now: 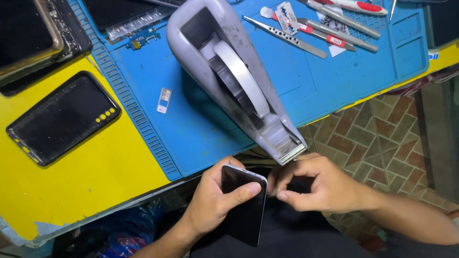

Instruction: Assembling a mobile phone by gluing the back cover, securing it with tape, and testing its functionality by inserting a SIM card.

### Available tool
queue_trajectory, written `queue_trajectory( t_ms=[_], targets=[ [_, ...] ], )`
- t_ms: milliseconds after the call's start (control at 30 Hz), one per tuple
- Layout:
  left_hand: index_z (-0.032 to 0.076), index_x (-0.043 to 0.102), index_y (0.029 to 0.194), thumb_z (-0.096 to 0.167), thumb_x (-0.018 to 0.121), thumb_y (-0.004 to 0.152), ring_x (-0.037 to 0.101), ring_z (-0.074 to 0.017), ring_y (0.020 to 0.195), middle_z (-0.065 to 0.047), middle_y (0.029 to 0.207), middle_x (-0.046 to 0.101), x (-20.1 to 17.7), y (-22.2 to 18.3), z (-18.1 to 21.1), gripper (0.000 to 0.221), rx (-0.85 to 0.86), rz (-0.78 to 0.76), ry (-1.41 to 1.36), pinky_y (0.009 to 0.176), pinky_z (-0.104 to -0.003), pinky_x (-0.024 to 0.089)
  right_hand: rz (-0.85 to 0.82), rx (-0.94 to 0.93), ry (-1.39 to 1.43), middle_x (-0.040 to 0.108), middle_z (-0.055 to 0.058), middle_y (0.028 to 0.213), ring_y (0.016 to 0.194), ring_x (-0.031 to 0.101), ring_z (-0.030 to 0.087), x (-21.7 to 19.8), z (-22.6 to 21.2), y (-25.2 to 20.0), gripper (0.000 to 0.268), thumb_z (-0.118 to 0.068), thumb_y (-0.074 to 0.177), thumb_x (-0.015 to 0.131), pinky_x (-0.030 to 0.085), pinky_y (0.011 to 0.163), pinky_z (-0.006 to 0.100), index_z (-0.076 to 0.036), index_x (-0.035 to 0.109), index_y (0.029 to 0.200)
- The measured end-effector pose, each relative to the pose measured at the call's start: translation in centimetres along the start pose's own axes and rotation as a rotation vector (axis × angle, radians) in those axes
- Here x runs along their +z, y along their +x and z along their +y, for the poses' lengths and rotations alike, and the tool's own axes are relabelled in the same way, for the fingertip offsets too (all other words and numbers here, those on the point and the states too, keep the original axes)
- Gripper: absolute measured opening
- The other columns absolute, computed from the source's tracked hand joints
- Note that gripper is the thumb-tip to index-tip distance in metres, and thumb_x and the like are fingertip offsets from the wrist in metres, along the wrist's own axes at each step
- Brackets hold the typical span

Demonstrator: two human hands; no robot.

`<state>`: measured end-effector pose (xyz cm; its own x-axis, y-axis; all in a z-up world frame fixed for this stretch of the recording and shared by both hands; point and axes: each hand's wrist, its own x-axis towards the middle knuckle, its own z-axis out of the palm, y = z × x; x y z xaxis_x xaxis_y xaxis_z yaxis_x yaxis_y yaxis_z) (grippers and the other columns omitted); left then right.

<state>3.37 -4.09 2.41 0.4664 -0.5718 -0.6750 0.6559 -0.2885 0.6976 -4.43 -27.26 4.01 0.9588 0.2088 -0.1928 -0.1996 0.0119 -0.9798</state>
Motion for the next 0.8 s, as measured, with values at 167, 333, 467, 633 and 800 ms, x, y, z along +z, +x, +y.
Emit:
queue_trajectory(
  t_ms=[167, 333, 467, 633, 800],
  targets=[
    [0.013, 0.064, 0.087, 0.031, 0.085, 0.078, 0.056, -0.0082, 0.070, 0.005, 0.076, 0.063, -0.1, -0.4, 0.8, 0.029, -0.045, -0.005, 0.073, 0.069, -0.027, 0.047, -0.075, 0.080, 0.006, 0.080, 0.003, 0.088, 0.080, 0.077, 0.015, 0.4, -0.9, 0.8, 0.004, -0.011, 0.086, 0.074, 0.062, 0.081, 0.029, -0.010, 0.074, 0.083],
    [0.014, 0.066, 0.087, 0.030, 0.089, 0.073, 0.058, -0.0079, 0.067, 0.005, 0.074, 0.064, -0.3, -0.6, 1.0, 0.032, -0.071, -0.018, 0.075, 0.065, -0.026, 0.048, -0.097, 0.112, -0.027, 0.078, 0.000, 0.085, 0.077, 0.073, 0.013, 0.6, -1.3, 1.3, 0.006, -0.013, 0.086, 0.075, 0.058, 0.078, 0.028, -0.010, 0.075, 0.081],
    [0.013, 0.065, 0.086, 0.028, 0.092, 0.071, 0.058, -0.0081, 0.067, 0.004, 0.074, 0.065, -0.4, -0.8, 0.8, 0.034, -0.061, -0.021, 0.045, 0.063, -0.026, 0.048, -0.103, 0.112, -0.018, 0.077, 0.000, 0.083, 0.075, 0.072, 0.013, 0.8, -1.5, 1.5, 0.008, -0.014, 0.087, 0.075, 0.057, 0.077, 0.028, -0.010, 0.074, 0.080],
    [0.013, 0.068, 0.086, 0.028, 0.091, 0.072, 0.061, -0.0074, 0.069, 0.004, 0.077, 0.069, -0.5, -0.8, 0.6, 0.031, -0.008, -0.020, 0.059, 0.066, -0.025, 0.050, -0.096, 0.132, -0.020, 0.078, 0.002, 0.085, 0.078, 0.074, 0.014, 0.9, -1.5, 1.5, 0.007, -0.014, 0.086, 0.077, 0.059, 0.080, 0.028, -0.009, 0.076, 0.082],
    [0.012, 0.064, 0.085, 0.024, 0.091, 0.073, 0.058, -0.0078, 0.069, 0.003, 0.075, 0.067, -0.5, -0.4, -0.3, 0.032, 0.030, -0.049, -0.023, 0.065, -0.025, 0.048, -0.155, 0.108, -0.029, 0.076, 0.001, 0.081, 0.073, 0.071, 0.013, 0.3, -1.5, 2.0, 0.013, -0.019, 0.091, 0.074, 0.057, 0.075, 0.028, -0.009, 0.075, 0.082]
  ],
)
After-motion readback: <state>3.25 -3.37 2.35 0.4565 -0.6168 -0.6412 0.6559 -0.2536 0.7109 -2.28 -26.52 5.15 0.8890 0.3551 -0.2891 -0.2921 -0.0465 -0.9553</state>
